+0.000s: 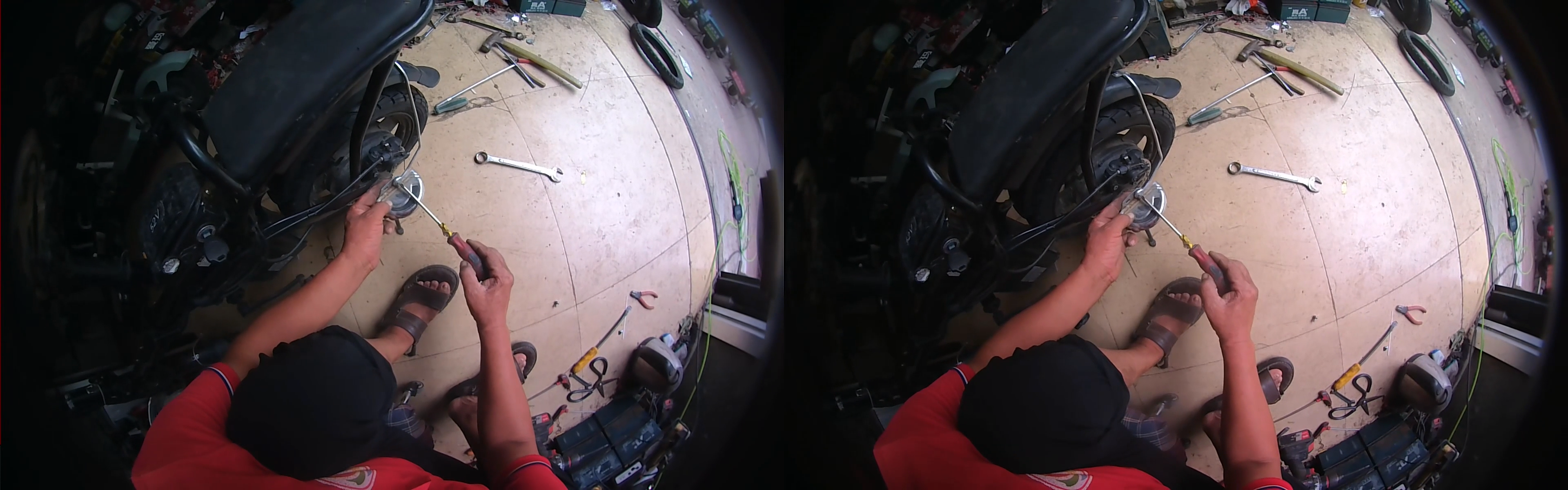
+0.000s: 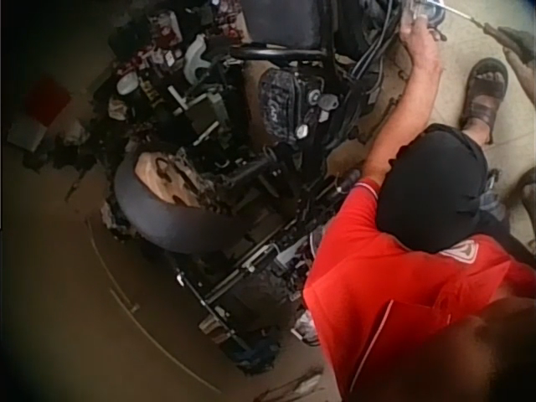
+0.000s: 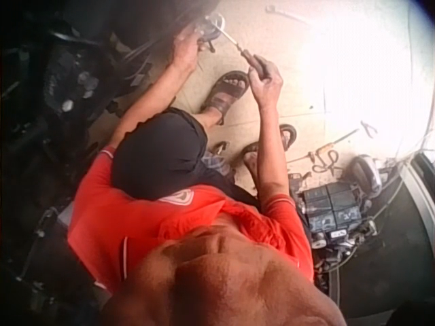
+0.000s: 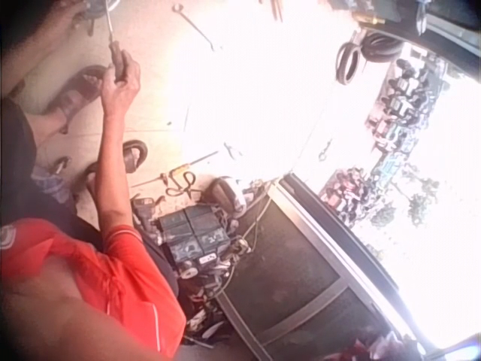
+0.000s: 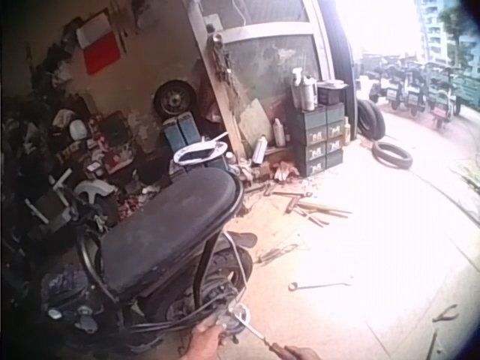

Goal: The person works on the rear brake assembly of a motorcycle, using a screwdriver to pry and position components. They handle small metal parts and use the tool to apply leverage within the wheel hub area.

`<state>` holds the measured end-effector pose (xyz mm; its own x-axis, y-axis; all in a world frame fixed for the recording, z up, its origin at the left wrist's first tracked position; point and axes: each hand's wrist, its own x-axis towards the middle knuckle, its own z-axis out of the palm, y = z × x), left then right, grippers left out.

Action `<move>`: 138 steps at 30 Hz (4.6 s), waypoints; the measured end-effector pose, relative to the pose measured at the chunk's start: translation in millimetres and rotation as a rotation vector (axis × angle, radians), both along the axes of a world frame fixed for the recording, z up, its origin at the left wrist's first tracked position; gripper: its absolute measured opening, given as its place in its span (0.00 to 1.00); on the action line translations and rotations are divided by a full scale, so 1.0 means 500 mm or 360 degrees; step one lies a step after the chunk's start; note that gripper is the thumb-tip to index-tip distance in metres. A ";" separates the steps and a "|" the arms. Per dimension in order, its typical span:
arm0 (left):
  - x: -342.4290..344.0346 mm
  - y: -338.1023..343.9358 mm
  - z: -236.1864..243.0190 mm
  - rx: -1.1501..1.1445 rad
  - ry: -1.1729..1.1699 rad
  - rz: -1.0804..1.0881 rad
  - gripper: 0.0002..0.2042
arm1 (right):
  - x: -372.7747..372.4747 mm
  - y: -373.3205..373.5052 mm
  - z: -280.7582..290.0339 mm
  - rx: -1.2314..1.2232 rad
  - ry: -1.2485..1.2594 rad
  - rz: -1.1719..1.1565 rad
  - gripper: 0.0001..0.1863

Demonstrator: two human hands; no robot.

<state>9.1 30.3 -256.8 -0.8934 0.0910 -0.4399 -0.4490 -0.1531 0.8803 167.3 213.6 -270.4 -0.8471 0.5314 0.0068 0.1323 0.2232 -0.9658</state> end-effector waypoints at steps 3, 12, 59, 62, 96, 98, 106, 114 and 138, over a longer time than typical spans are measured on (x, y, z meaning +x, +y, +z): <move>0.000 -0.001 0.000 0.0014 -0.0007 -0.0012 0.22 | 0.002 -0.001 -0.004 -0.0040 -0.0017 0.0000 0.18; 0.002 -0.003 0.005 0.0014 -0.0004 -0.0020 0.22 | 0.006 0.000 0.000 -0.0118 -0.0094 0.0037 0.18; 0.008 -0.070 -0.043 -0.0362 0.0008 0.0112 0.03 | -0.025 -0.025 -0.007 -0.0013 -0.0093 0.0485 0.19; 0.007 -0.066 -0.044 -0.0474 0.0027 0.0112 0.05 | -0.027 -0.025 -0.002 0.0011 -0.0091 0.0492 0.19; -0.014 -0.159 -0.028 -0.0273 -0.0153 -0.0297 0.07 | -0.032 -0.051 0.018 -0.1198 -0.0335 0.0429 0.21; -0.015 -0.148 -0.018 -0.0185 -0.0191 -0.0308 0.06 | -0.029 -0.049 0.020 -0.1323 -0.0360 0.0394 0.22; -0.016 -0.159 -0.025 -0.0203 -0.0227 -0.0346 0.08 | -0.022 -0.015 -0.025 -0.2247 -0.0454 0.0516 0.26; -0.004 -0.146 -0.038 -0.0286 -0.0130 -0.0268 0.06 | -0.015 -0.040 -0.015 -0.2590 -0.0472 0.0333 0.29; 0.001 -0.158 -0.046 -0.0168 -0.0191 -0.0158 0.04 | -0.043 -0.083 0.061 -0.2696 -0.0487 -0.0238 0.28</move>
